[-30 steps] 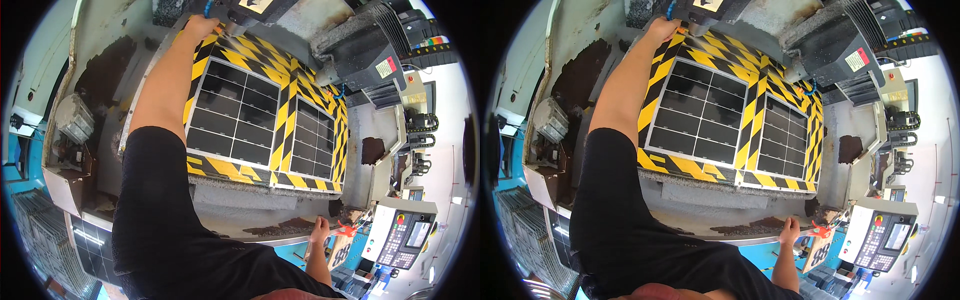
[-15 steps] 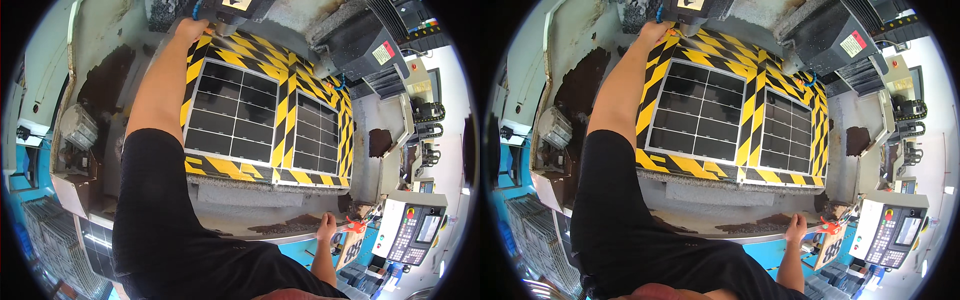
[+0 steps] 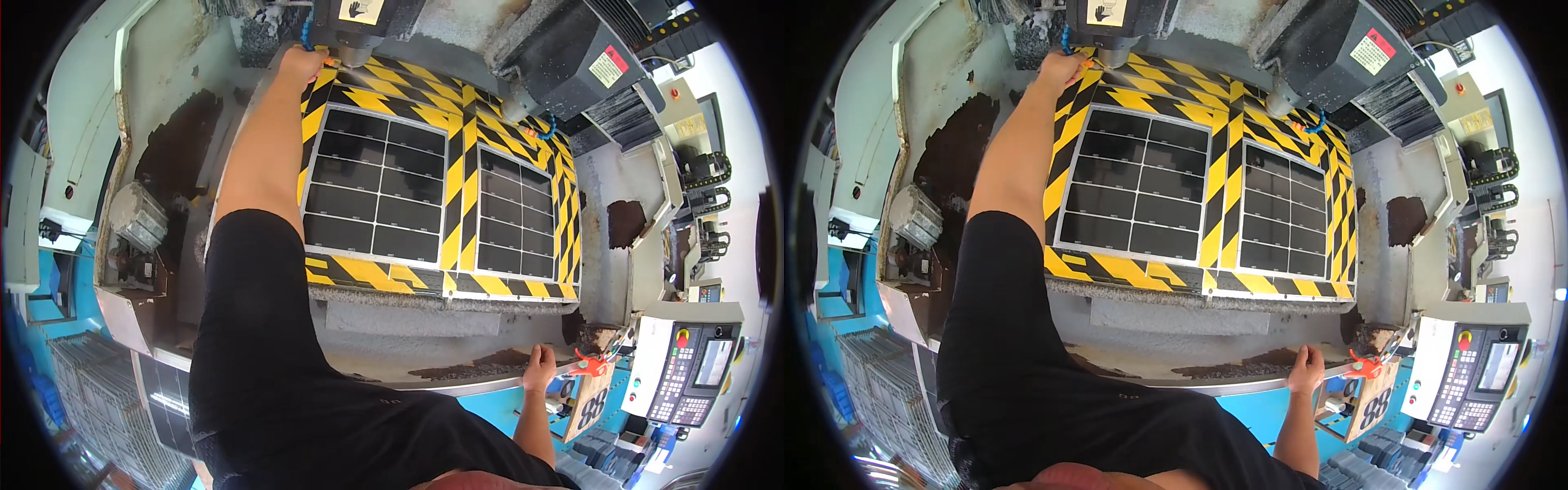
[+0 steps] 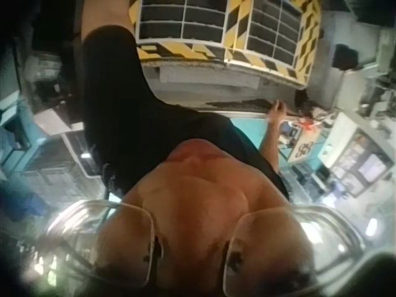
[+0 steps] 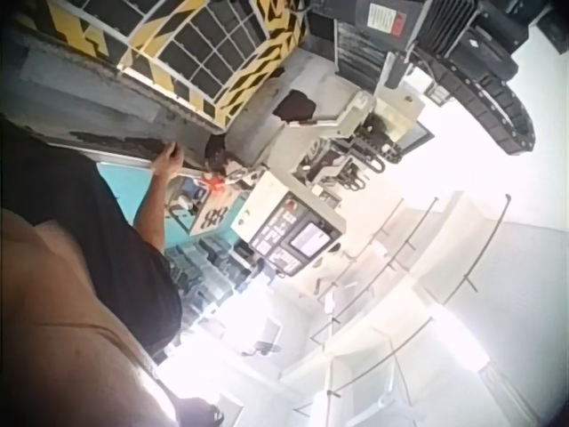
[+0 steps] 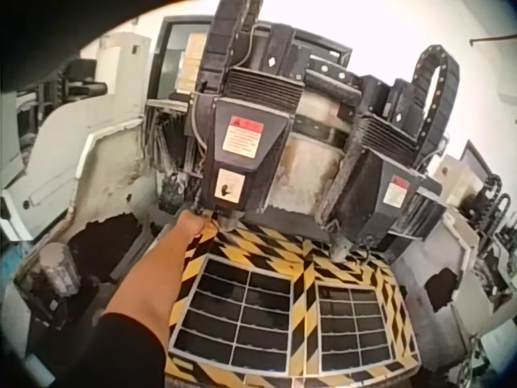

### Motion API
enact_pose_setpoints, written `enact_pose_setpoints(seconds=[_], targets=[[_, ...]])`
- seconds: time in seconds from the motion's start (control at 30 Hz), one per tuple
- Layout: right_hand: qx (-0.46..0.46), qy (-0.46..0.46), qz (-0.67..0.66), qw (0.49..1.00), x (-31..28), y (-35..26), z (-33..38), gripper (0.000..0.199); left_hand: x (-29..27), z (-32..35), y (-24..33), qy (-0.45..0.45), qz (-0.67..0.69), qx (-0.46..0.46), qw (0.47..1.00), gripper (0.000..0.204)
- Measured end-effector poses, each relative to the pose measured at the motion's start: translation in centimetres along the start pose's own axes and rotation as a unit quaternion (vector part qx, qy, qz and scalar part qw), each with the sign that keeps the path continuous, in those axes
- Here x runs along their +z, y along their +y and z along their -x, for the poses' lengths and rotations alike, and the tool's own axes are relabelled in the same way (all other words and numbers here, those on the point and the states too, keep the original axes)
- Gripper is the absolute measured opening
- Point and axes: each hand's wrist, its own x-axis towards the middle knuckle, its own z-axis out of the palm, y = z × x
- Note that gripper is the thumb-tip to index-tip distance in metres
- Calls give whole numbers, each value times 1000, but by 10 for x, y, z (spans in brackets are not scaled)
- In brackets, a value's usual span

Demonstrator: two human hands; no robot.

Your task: The person places a sheet onto a machine, presses buttons on a control panel, and uses an air nozzle on the sheet. After closing and opening the machine door, they remove a piece from the sheet and measure it with a dial caliper while referencing a document.

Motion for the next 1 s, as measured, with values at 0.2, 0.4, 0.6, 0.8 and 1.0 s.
enact_pose_setpoints(seconds=[0.2, 0.4, 0.6, 0.8, 1.0], targets=[[-4, 0, -20, 1000, 0, 1, 0, 27, 4, -10, -7, 12, 11, -10, 1000, 26], [-9, 2, -5, 1000, -1, 1, 0, 26, -1, -4, -3, 15, -15, -4, 1000, 27], [-1, 0, -7, 1000, -1, 2, 0, 25, 0, 14, 1, -14, -29, -11, 999, 35], [-10, -1, -29, 1000, -1, 4, 0, 26, -9, 58, -25, -55, -72, 24, 996, 41], [-37, -32, -146, 988, 0, 24, -6, 33, -12, 180, -71, -258, -224, 109, 933, 36]])
